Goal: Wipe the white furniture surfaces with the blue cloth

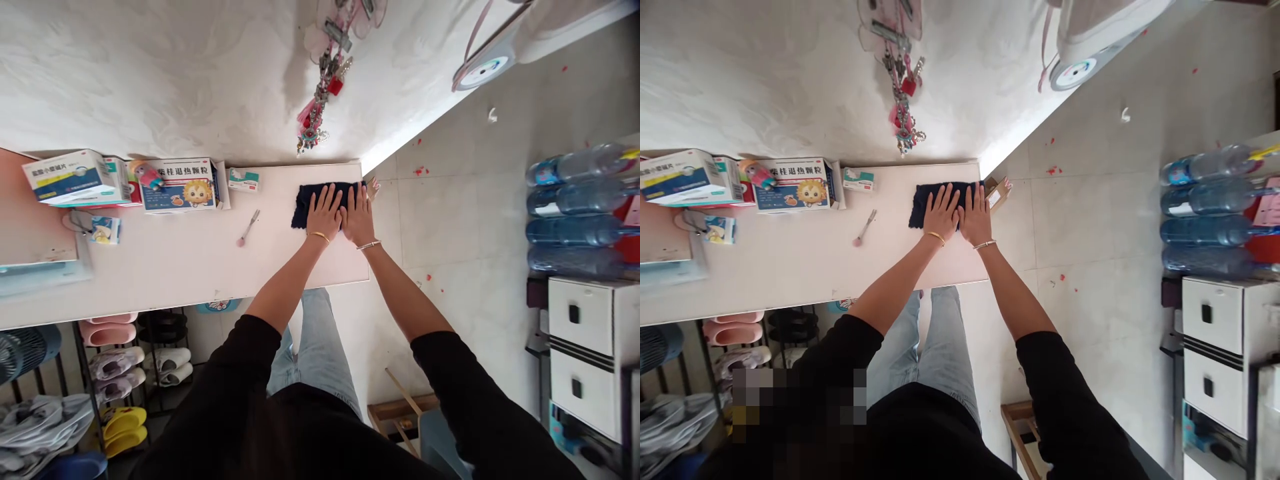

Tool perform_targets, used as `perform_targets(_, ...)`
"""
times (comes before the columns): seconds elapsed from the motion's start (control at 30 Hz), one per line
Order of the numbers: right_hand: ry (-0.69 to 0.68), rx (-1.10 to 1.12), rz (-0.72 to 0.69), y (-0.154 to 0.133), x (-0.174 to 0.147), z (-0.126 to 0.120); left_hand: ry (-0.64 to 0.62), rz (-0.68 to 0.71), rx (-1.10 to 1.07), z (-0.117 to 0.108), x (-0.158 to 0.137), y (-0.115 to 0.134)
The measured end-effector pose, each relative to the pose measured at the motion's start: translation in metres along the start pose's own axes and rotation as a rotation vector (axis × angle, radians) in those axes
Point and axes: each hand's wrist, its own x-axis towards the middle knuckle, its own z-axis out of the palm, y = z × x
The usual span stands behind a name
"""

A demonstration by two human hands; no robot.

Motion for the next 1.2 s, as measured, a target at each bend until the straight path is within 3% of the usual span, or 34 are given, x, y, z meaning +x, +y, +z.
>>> perform_targets(0.4,-0.032,-0.034,0.098,-0.034,-0.159,0.019,-0.178,0.137,0.049,0.009,-0.15,0.007)
perform_targets(0.5,-0.052,-0.008,0.138,-0.048,-0.182,0.018,-0.211,0.165,0.011,-0.003,-0.17,0.005)
perform_targets(0.6,-0.077,0.071,0.189,-0.065,-0.187,0.018,-0.162,0.114,-0.056,-0.035,-0.172,-0.016)
perform_targets(0.67,-0.07,0.125,0.287,-0.081,-0.18,0.02,-0.04,-0.02,-0.045,-0.064,-0.165,-0.043)
perform_targets(0.73,-0.035,0.124,0.401,-0.098,-0.167,0.024,0.168,-0.233,0.018,-0.092,-0.154,-0.075)
perform_targets(0.77,-0.012,0.098,0.436,-0.105,-0.16,0.026,0.215,-0.329,0.054,-0.104,-0.149,-0.09)
perform_targets(0.83,0.033,0.024,0.44,-0.115,-0.142,0.03,0.191,-0.449,0.107,-0.12,-0.141,-0.117)
perform_targets(1.0,0.076,-0.056,0.233,-0.105,-0.08,0.027,0.039,-0.398,0.097,-0.13,-0.136,-0.146)
perform_targets(1.2,0.089,0.014,0.017,-0.089,0.016,0.018,0.093,-0.362,0.139,-0.157,-0.117,-0.151)
